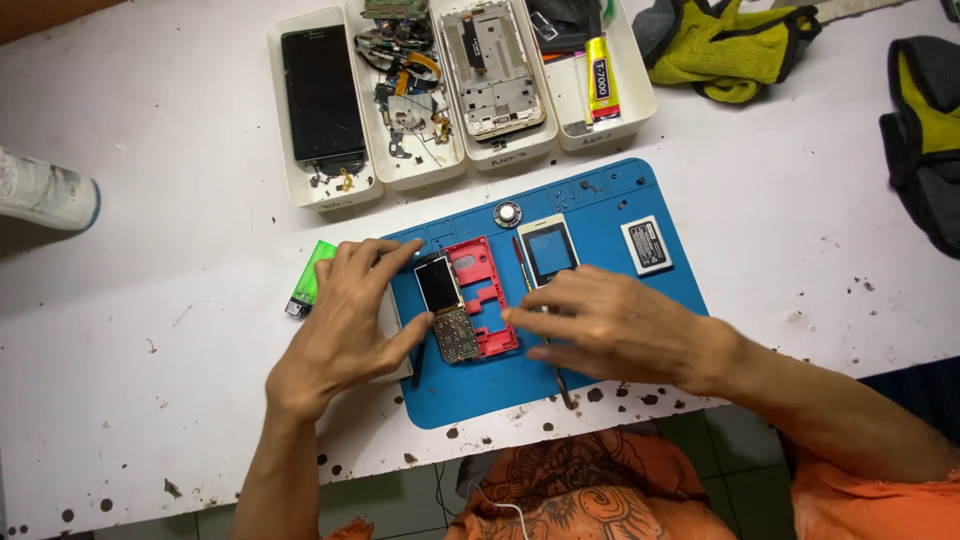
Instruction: Disassembling a mobile phone using a metal prying tool to separate the housing and remove internal components
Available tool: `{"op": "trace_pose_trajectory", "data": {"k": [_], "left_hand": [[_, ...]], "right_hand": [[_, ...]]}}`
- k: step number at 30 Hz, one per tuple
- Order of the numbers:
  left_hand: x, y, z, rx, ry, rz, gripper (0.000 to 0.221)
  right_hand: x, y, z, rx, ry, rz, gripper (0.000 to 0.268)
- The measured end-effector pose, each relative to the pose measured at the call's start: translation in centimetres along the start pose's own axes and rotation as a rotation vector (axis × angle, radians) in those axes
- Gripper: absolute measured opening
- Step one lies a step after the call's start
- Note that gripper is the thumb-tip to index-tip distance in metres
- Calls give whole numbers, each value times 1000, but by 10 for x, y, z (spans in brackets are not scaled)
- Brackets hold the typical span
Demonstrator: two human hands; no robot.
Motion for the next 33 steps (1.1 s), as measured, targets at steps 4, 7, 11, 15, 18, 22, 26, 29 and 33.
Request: {"op": "trace_pose_trajectory", "data": {"k": [4,7,11,15,18,22,26,29,33], "left_hand": [[-8,-19,2,-93,16,14,53],[-25,-28,25,-298,224,-154,12],[-43,-6,70,-449,160,-53,9],[-66,28,95,-641,35,198,15],[-91,30,86,-689,52,282,13],[-109,32,76,-681,111,322,11],[-119,36,69,-672,156,353,9],[-121,37,68,-659,140,359,9],[-119,42,70,-638,136,356,9]], "right_hand": [[-15,-34,39,-57,326,-113,24],[-16,-23,88,-213,553,-14,25],[7,21,93,-175,621,-59,26],[11,48,82,-132,673,31,35],[8,54,76,-86,683,90,31],[6,56,73,-54,716,68,25],[5,61,76,-80,663,96,24],[6,61,74,-106,641,98,25],[8,57,71,-79,634,121,24]]}}
Point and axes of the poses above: each hand's wrist, its own z-axis away from the middle knuckle, its own y-axis out of the palm, x = y × z, the point moved 5 cm from there along -z, towards the middle knuckle, and after that the axes turned 5 degrees about -x, right-handed, at the moved point
